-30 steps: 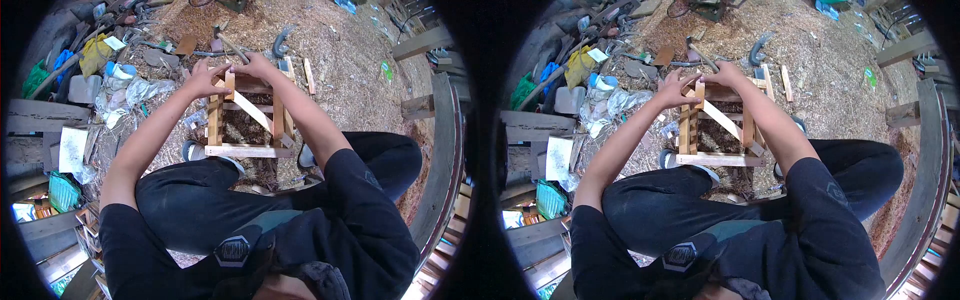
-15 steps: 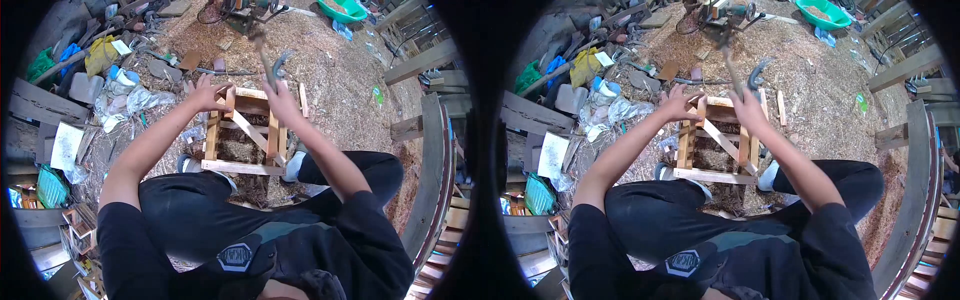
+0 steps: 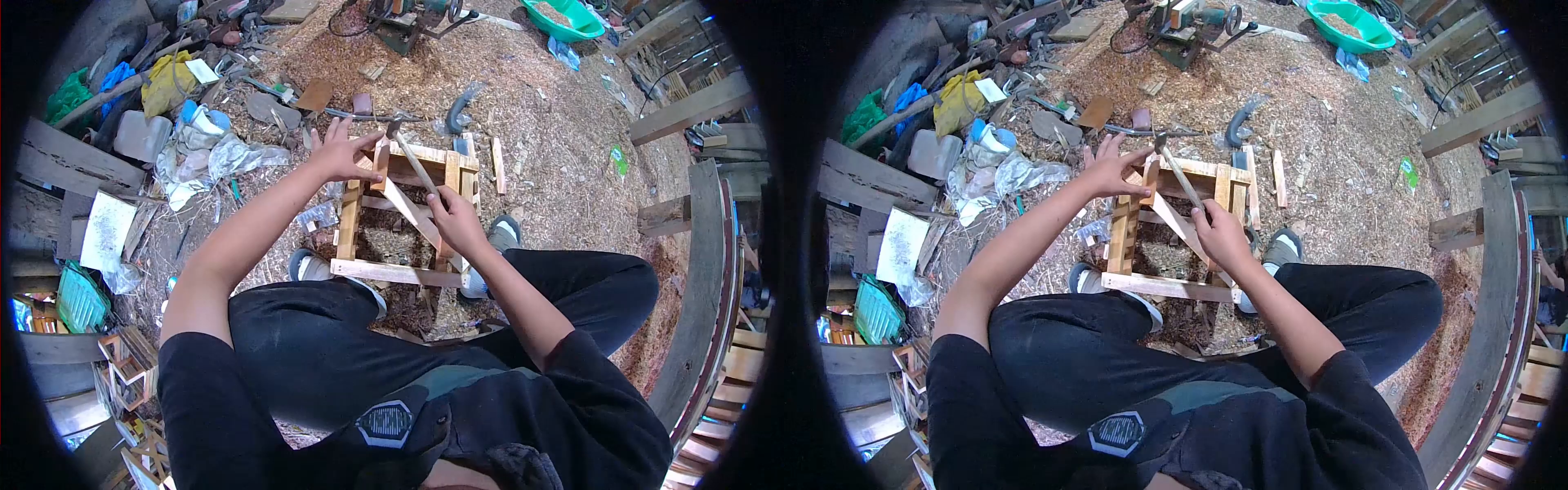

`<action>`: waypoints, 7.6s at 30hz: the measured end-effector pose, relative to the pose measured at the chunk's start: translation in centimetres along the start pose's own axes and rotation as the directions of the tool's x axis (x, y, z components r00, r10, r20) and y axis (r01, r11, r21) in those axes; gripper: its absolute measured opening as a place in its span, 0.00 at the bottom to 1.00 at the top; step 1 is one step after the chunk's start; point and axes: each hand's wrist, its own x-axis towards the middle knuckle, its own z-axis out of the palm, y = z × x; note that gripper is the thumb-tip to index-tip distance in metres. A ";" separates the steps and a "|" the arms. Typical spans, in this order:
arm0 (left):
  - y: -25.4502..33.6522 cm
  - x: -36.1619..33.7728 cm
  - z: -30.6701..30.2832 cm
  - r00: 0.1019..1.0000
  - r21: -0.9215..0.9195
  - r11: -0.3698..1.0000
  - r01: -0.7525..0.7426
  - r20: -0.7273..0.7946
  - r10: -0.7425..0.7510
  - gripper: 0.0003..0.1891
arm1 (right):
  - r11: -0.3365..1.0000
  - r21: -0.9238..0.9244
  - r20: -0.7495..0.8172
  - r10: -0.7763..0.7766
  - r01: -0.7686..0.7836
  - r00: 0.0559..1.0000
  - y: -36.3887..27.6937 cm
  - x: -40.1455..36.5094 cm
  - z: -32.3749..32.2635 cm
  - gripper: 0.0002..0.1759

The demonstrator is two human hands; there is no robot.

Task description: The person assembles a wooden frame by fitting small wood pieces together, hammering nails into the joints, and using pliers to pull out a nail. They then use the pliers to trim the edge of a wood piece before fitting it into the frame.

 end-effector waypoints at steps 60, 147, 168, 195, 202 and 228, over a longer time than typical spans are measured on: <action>0.1 -0.1 -0.5 0.998 -0.039 0.999 0.012 0.060 -0.010 0.59 | 0.957 -0.220 0.562 0.284 -0.191 0.777 -6.8 17.2 -11.6 0.26; 0.5 -0.5 -1.4 0.996 -0.010 1.000 0.026 0.081 -0.025 0.61 | 0.940 -0.217 -0.108 -0.292 0.264 0.950 -2.3 0.6 -2.7 0.19; 0.4 -0.3 -1.5 1.000 0.073 0.997 0.016 0.019 -0.017 0.60 | 0.942 -0.250 0.157 -0.189 0.224 0.969 -4.2 4.5 -7.5 0.23; 0.2 -0.1 -1.4 0.999 0.017 1.000 0.021 0.048 -0.022 0.62 | 0.981 -0.191 0.197 0.001 0.038 0.980 -6.5 7.2 -8.9 0.23; 0.0 0.1 -1.1 0.999 0.012 1.000 0.014 0.034 -0.014 0.63 | 0.965 -0.195 0.303 -0.111 0.176 0.946 -5.2 7.2 -9.3 0.23; 0.7 -0.2 -1.8 0.997 0.067 0.997 0.042 0.058 -0.046 0.64 | 0.983 -0.059 0.131 -0.165 0.173 0.978 -4.1 7.2 -8.1 0.24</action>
